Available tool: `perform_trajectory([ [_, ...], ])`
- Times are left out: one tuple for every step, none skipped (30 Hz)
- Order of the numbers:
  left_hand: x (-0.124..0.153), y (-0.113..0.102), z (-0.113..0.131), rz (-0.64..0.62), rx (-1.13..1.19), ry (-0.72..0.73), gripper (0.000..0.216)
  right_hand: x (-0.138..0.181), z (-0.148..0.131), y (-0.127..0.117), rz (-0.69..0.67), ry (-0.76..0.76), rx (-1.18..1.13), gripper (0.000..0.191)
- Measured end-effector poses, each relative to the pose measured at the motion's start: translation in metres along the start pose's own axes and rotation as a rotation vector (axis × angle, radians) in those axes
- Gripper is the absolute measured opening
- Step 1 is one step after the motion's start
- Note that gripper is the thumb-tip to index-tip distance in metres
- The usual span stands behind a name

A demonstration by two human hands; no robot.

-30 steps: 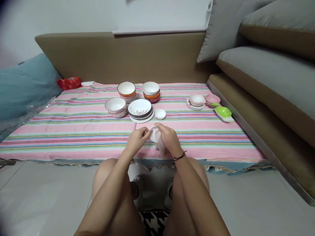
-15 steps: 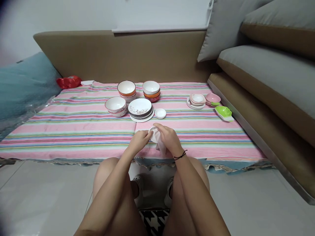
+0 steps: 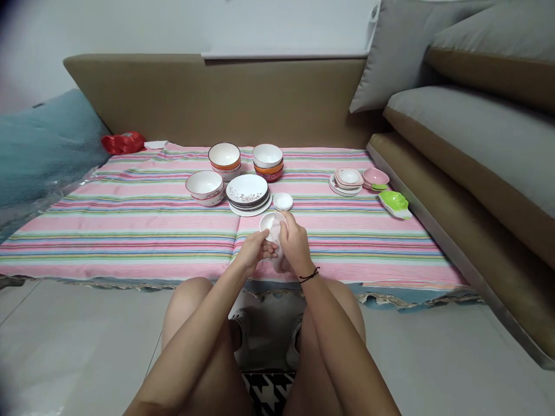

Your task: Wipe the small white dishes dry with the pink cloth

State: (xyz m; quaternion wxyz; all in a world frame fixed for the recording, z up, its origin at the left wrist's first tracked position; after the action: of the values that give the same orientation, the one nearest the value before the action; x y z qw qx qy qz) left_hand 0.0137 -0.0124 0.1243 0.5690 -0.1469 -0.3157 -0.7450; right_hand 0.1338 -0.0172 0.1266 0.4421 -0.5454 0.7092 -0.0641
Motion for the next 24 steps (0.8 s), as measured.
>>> perform_trajectory([
  [0.0,-0.001,0.001,-0.008,-0.043,-0.01,0.028,0.0,0.001,-0.001,0.0,0.011,0.013,0.035],
  [0.001,-0.002,0.003,0.0,-0.113,-0.004,0.035,0.0,0.002,-0.002,-0.001,0.016,0.025,0.035],
  [0.001,-0.004,0.006,0.031,-0.2,0.029,0.04,0.0,0.003,-0.004,-0.009,0.008,0.031,0.034],
  [0.001,-0.007,0.009,0.081,-0.292,0.085,0.045,0.0,0.004,-0.005,-0.027,-0.015,0.031,0.033],
  [0.002,-0.01,0.012,0.143,-0.378,0.172,0.045,0.001,0.005,-0.006,-0.057,-0.048,0.026,0.032],
  [0.002,-0.014,0.015,0.199,-0.455,0.273,0.042,0.001,0.006,-0.007,-0.091,-0.084,0.02,0.03],
  [0.003,-0.016,0.018,0.233,-0.525,0.363,0.038,0.002,0.006,-0.007,-0.121,-0.111,0.02,0.03],
  [0.004,-0.019,0.02,0.246,-0.589,0.436,0.034,0.003,0.007,-0.008,-0.141,-0.124,0.028,0.029],
  [0.006,-0.02,0.022,0.243,-0.652,0.483,0.031,0.004,0.007,-0.007,-0.149,-0.122,0.043,0.029],
  [0.007,-0.021,0.024,0.234,-0.714,0.514,0.029,0.004,0.008,-0.007,-0.147,-0.114,0.062,0.03],
  [0.009,-0.021,0.025,0.228,-0.78,0.54,0.027,0.005,0.008,-0.007,-0.144,-0.109,0.08,0.03],
  [0.01,-0.021,0.025,0.234,-0.847,0.564,0.024,0.005,0.008,-0.006,-0.144,-0.111,0.094,0.031],
  [0.012,-0.021,0.026,0.246,-0.907,0.588,0.021,0.006,0.008,-0.006,-0.15,-0.119,0.101,0.031],
  [0.013,-0.02,0.026,0.26,-0.952,0.608,0.018,0.006,0.008,-0.006,-0.161,-0.13,0.105,0.03],
  [0.013,-0.02,0.026,0.268,-0.974,0.616,0.017,0.005,0.007,-0.006,-0.171,-0.141,0.105,0.029],
  [0.013,-0.019,0.025,0.271,-0.965,0.61,0.018,0.005,0.007,-0.006,-0.174,-0.151,0.102,0.027],
  [0.012,-0.019,0.024,0.268,-0.922,0.593,0.02,0.005,0.007,-0.006,-0.164,-0.156,0.099,0.027],
  [0.01,-0.019,0.022,0.259,-0.854,0.567,0.021,0.004,0.006,-0.007,-0.145,-0.159,0.093,0.026],
  [0.008,-0.019,0.02,0.247,-0.769,0.537,0.023,0.004,0.006,-0.007,-0.118,-0.16,0.086,0.026],
  [0.005,-0.019,0.017,0.234,-0.676,0.507,0.023,0.003,0.005,-0.007,-0.088,-0.156,0.079,0.027],
  [0.002,-0.019,0.015,0.218,-0.58,0.479,0.022,0.002,0.004,-0.007,-0.059,-0.148,0.073,0.027],
  [-0.001,-0.018,0.012,0.199,-0.482,0.448,0.021,0.002,0.004,-0.007,-0.036,-0.134,0.072,0.028],
  [-0.003,-0.018,0.009,0.178,-0.38,0.412,0.02,0.002,0.003,-0.006,-0.02,-0.116,0.076,0.029],
  [-0.005,-0.017,0.007,0.155,-0.28,0.37,0.018,0.001,0.003,-0.005,-0.005,-0.095,0.084,0.029],
])
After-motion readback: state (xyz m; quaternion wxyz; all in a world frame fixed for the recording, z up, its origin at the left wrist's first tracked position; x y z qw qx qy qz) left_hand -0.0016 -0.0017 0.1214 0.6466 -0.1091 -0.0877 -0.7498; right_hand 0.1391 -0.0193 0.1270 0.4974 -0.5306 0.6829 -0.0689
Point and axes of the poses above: each hand's wrist, its own x-axis away from the middle knuckle, its own y-axis out of the palm, z = x × y, the point moved 1 cm from there along -x, towards the middle knuckle, and after that the axes turned 13 degrees about -y, right-handed, at the moved point
